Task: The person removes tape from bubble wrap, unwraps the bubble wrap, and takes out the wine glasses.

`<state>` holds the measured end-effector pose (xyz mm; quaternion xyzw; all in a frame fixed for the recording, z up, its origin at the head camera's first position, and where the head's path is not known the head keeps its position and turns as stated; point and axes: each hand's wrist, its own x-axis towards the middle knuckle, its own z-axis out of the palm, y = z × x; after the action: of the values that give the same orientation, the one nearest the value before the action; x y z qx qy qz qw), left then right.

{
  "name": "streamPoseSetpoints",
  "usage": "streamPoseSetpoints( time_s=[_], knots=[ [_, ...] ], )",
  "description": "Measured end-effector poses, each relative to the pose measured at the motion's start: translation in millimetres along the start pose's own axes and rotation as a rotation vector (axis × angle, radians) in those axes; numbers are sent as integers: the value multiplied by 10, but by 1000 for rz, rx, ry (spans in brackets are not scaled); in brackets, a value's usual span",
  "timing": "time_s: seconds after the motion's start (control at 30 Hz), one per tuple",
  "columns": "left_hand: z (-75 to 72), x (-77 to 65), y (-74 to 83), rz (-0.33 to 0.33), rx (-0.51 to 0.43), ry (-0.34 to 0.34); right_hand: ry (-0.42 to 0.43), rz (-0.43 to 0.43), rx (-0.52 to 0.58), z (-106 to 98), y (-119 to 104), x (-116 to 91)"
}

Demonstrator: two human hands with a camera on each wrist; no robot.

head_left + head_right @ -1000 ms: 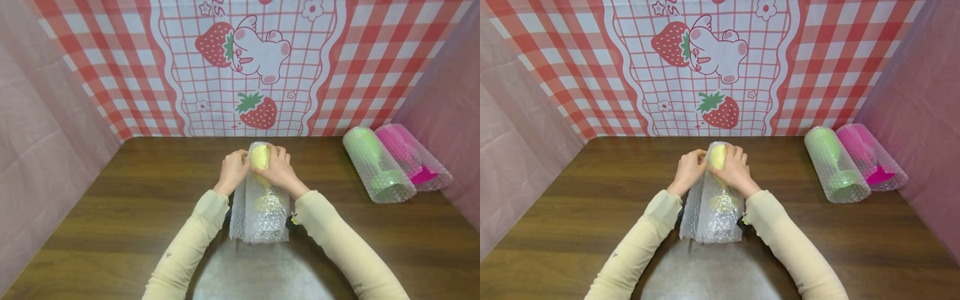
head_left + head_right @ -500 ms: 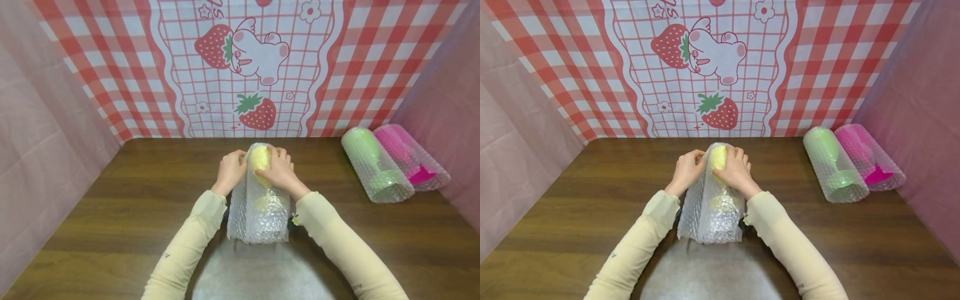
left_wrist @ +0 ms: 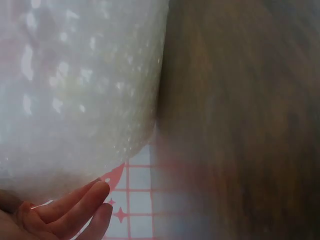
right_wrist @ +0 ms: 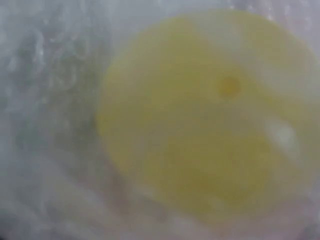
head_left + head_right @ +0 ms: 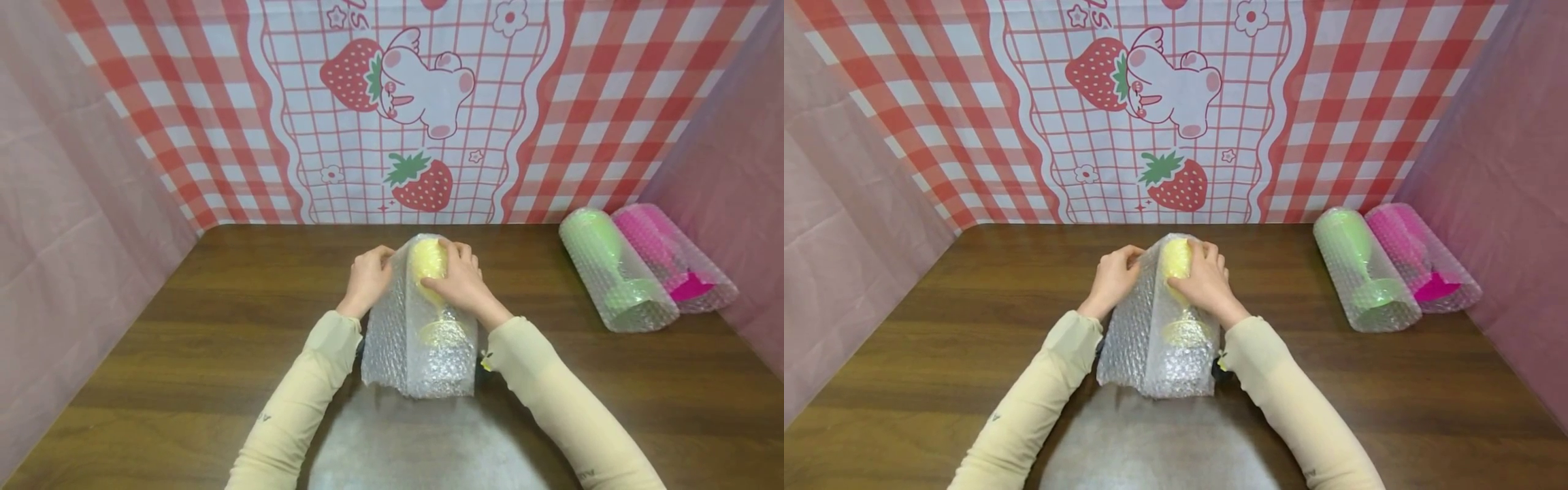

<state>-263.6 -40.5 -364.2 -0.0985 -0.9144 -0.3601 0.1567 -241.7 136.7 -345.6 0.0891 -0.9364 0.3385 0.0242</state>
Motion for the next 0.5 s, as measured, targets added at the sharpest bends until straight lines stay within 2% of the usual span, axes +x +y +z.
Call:
streamPoseSetpoints(
  time_s=[0.17, 0.33, 0.5],
  knots=[
    [-8, 31, -54, -25, -2, -10, -5, -1, 15, 0, 14, -7],
    [-14, 94, -42, -59, 14, -51, -20, -6, 27, -11, 0, -12],
    [6, 190, 46, -15, 25, -74, -20, 1, 11, -29, -4, -7]
  ],
)
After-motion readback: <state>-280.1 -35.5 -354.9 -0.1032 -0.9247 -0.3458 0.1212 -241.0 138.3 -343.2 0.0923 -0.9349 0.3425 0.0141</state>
